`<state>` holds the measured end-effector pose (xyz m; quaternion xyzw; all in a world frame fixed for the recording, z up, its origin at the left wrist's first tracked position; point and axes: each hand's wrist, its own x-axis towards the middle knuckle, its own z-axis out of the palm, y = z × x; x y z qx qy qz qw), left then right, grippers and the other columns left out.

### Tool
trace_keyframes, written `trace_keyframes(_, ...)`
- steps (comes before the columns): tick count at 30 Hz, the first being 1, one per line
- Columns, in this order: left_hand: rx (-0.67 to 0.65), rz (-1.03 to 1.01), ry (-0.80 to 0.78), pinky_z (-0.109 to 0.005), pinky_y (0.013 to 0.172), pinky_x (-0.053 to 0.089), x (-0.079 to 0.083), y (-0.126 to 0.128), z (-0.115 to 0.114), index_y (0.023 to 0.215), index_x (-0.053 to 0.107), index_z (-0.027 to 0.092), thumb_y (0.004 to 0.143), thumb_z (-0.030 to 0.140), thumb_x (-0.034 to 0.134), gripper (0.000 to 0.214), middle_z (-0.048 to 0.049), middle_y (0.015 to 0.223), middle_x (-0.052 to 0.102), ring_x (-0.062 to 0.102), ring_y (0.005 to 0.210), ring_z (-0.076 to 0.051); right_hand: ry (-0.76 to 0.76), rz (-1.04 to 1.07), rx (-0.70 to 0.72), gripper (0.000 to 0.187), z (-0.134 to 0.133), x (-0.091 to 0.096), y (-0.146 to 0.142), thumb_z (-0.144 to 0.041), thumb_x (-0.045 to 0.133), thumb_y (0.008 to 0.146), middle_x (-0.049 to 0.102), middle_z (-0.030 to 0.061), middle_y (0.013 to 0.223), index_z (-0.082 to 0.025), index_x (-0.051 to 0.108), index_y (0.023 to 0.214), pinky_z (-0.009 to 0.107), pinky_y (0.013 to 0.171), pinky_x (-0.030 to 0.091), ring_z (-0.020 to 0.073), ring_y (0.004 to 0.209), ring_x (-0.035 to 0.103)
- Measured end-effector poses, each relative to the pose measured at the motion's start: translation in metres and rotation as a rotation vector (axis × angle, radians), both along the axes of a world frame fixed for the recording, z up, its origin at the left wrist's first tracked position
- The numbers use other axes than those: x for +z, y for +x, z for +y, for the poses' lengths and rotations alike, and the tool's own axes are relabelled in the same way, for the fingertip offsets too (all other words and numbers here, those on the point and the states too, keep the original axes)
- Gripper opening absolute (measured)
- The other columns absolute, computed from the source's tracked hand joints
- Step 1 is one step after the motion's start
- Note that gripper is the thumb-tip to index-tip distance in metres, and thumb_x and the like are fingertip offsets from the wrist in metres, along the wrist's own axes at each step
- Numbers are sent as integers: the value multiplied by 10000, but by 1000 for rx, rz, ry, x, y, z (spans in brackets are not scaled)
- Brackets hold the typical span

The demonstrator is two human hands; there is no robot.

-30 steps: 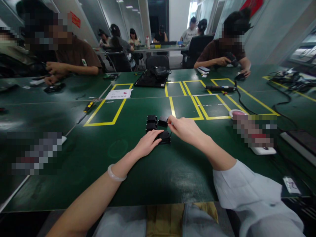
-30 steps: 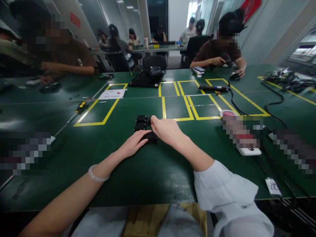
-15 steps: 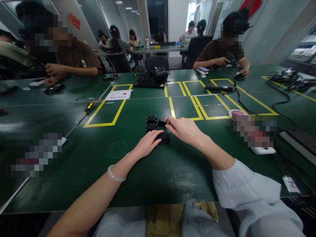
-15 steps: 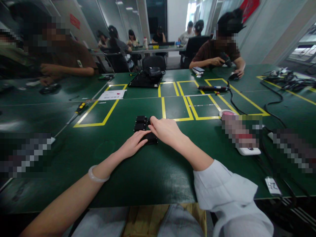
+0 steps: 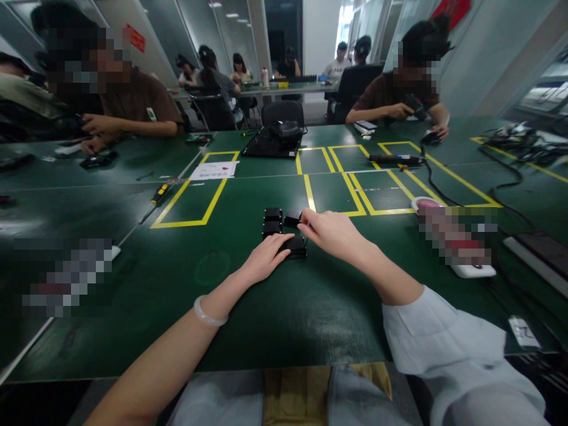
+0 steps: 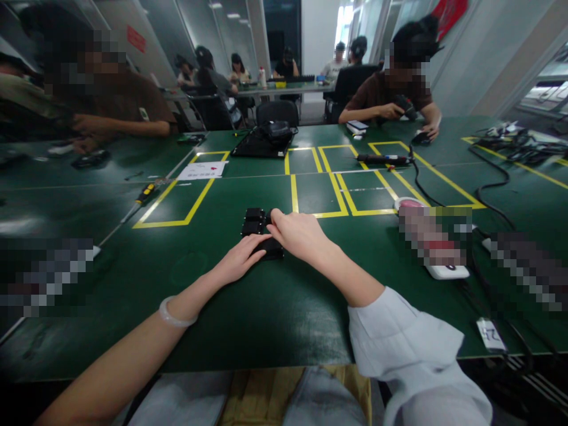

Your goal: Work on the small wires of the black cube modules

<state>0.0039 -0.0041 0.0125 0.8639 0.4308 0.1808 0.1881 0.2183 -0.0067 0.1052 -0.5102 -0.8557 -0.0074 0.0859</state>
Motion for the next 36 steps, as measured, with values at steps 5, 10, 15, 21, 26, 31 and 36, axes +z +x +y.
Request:
trace_keyframes(5, -6, -7, -2, -417, 1011, 435, -1, 0, 0, 1384, 422, 208, 1003, 347, 380, 408, -95, 1282, 545, 521, 1177, -253, -16, -6, -7, 316, -1, 2, -1, -409, 316, 987, 699, 52, 826, -199, 540, 1060, 273, 536, 218, 169, 692, 619)
trace_keyframes(10, -8, -8, 2, -414, 1018, 429, -2, -1, 0, 1391, 422, 211, 1009, 353, 369, 411, -95, 1281, 544, 514, 1190, -253, -2, -25, -25, 307, 1, 0, 0, -362, 301, 985, 702, 58, 824, -201, 540, 1090, 280, 534, 209, 168, 670, 614)
trace_keyframes(15, -1, -8, 2, -413, 1021, 428, -2, -1, 0, 1388, 424, 221, 1003, 351, 383, 408, -87, 1281, 544, 511, 1194, -254, 10, -11, -12, 315, 0, -1, 0, -334, 270, 984, 697, 54, 813, -199, 521, 1120, 280, 538, 214, 163, 650, 607)
trace_keyframes(21, -6, -9, 6, -415, 1013, 432, -4, -2, 1, 1396, 416, 226, 1008, 366, 369, 415, -89, 1286, 539, 511, 1193, -256, 3, -18, -11, 313, -1, 0, 0, -332, 273, 978, 692, 57, 803, -195, 528, 1097, 279, 525, 197, 162, 648, 606)
trace_keyframes(26, -5, -4, 5, -418, 1018, 427, -4, -2, 1, 1396, 418, 220, 1007, 362, 371, 417, -93, 1291, 541, 508, 1200, -257, 9, -16, -7, 325, 0, -1, 0, -339, 275, 976, 694, 58, 799, -195, 541, 1094, 280, 526, 195, 155, 635, 590)
trace_keyframes(31, -5, -4, 11, -421, 1030, 418, -4, -1, 1, 1386, 433, 217, 1003, 356, 376, 412, -92, 1276, 554, 511, 1197, -255, 0, -25, -8, 336, 0, -1, 0, -346, 266, 979, 694, 59, 815, -198, 542, 1100, 283, 537, 203, 152, 636, 581)
trace_keyframes(36, -4, -7, 12, -421, 1020, 427, -5, -2, 2, 1388, 431, 225, 1003, 361, 375, 412, -90, 1279, 552, 518, 1189, -255, 7, -22, -9, 327, 0, -1, 0, -346, 270, 980, 689, 58, 802, -195, 540, 1085, 280, 525, 194, 153, 636, 586)
